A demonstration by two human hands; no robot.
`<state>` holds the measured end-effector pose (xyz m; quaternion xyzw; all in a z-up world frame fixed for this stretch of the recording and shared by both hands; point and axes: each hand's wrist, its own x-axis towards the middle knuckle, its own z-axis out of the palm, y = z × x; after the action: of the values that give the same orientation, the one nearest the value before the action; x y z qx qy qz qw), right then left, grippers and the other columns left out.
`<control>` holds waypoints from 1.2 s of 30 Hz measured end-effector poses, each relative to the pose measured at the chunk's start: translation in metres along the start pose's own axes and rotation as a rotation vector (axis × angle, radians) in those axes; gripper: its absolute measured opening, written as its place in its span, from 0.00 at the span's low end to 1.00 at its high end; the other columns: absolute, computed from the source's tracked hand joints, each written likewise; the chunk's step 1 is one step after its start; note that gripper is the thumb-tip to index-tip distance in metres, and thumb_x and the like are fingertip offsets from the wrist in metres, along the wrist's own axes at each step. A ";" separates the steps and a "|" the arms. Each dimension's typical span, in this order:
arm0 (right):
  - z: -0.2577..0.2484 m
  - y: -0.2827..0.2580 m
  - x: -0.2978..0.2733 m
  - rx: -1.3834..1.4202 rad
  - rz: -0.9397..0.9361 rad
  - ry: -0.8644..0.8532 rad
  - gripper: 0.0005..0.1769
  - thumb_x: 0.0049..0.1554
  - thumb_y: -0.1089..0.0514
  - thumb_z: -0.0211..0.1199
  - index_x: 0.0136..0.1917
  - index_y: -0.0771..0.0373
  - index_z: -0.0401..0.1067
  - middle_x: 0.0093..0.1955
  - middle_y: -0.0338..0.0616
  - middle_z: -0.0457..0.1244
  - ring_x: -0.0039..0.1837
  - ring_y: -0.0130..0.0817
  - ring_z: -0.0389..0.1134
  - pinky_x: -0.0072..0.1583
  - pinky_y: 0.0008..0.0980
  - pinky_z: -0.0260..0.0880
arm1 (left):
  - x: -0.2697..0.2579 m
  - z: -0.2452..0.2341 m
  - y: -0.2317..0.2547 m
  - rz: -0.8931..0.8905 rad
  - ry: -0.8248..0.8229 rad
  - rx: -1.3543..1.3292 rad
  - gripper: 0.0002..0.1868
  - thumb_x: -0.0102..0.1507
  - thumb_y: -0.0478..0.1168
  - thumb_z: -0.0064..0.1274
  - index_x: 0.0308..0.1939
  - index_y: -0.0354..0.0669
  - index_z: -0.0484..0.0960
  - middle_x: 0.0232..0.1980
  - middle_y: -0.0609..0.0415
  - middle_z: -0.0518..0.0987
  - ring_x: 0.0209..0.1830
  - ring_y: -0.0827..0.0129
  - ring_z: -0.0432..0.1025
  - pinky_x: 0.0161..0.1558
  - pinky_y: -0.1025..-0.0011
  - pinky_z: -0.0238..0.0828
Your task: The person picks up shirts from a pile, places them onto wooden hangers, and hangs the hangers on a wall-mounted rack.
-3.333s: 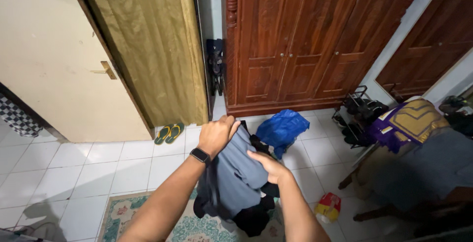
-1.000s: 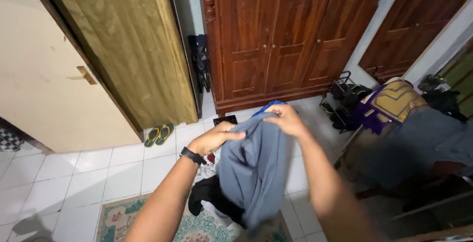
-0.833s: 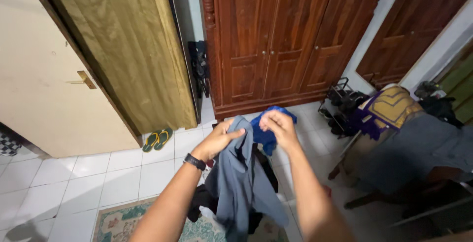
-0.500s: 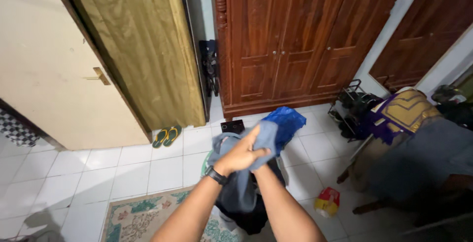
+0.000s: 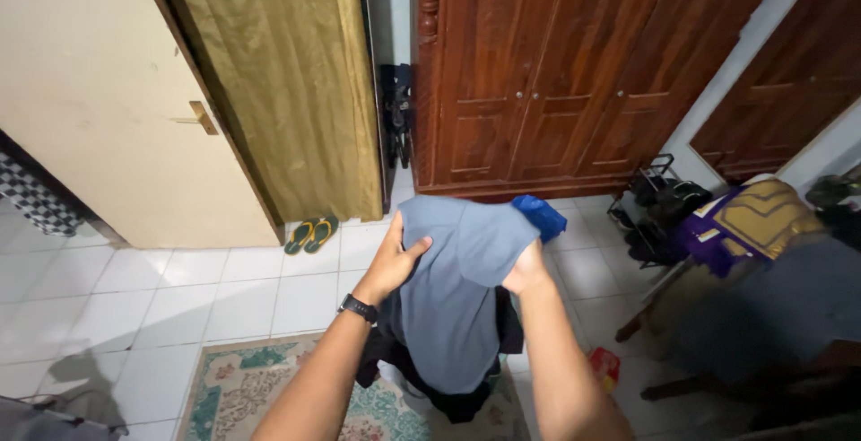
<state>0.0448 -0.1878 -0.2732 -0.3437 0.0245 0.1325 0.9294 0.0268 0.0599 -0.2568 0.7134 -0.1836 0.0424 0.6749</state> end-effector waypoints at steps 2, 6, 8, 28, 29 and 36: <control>0.013 -0.018 -0.005 0.022 -0.100 -0.114 0.28 0.65 0.42 0.48 0.64 0.65 0.71 0.64 0.46 0.67 0.63 0.40 0.69 0.64 0.41 0.69 | -0.002 -0.002 -0.009 -0.018 -0.046 -0.017 0.41 0.63 0.43 0.58 0.75 0.33 0.55 0.73 0.44 0.68 0.73 0.60 0.62 0.72 0.66 0.55; 0.021 -0.051 -0.007 0.014 -0.211 -0.394 0.24 0.69 0.45 0.51 0.61 0.69 0.71 0.61 0.51 0.68 0.62 0.42 0.69 0.65 0.44 0.70 | -0.018 0.002 -0.057 -0.392 -0.435 0.197 0.51 0.64 0.74 0.42 0.77 0.37 0.60 0.82 0.46 0.57 0.81 0.62 0.50 0.76 0.66 0.43; 0.018 -0.066 -0.005 -0.127 -0.284 -0.387 0.15 0.67 0.57 0.51 0.60 0.69 0.71 0.60 0.50 0.67 0.61 0.42 0.69 0.63 0.43 0.71 | -0.043 0.008 -0.082 -0.475 -0.554 0.382 0.55 0.62 0.75 0.50 0.77 0.35 0.57 0.81 0.41 0.54 0.81 0.55 0.51 0.77 0.63 0.48; -0.079 -0.040 -0.013 -0.808 -0.193 -0.102 0.12 0.61 0.63 0.56 0.56 0.69 0.75 0.49 0.48 0.71 0.49 0.33 0.72 0.53 0.31 0.74 | 0.018 0.061 -0.025 -0.421 -0.414 -0.330 0.32 0.56 0.36 0.60 0.65 0.48 0.69 0.58 0.58 0.77 0.59 0.72 0.71 0.59 0.69 0.69; -0.086 -0.027 -0.011 -0.751 -0.070 -0.143 0.13 0.61 0.63 0.56 0.55 0.70 0.75 0.50 0.50 0.71 0.51 0.34 0.74 0.55 0.31 0.75 | 0.019 0.062 -0.027 -0.367 -0.432 -0.345 0.34 0.52 0.30 0.61 0.62 0.48 0.70 0.56 0.58 0.77 0.57 0.72 0.72 0.57 0.70 0.72; -0.118 0.100 0.064 -0.500 0.128 -0.120 0.19 0.60 0.54 0.60 0.61 0.66 0.73 0.58 0.45 0.69 0.58 0.34 0.70 0.61 0.38 0.70 | 0.029 0.065 -0.043 -0.208 -0.489 -0.100 0.15 0.58 0.25 0.57 0.49 0.28 0.79 0.44 0.53 0.78 0.47 0.71 0.73 0.50 0.70 0.72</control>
<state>0.0857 -0.1760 -0.4351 -0.5519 -0.0424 0.2129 0.8052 0.0555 -0.0090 -0.2945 0.6831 -0.2689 -0.2100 0.6458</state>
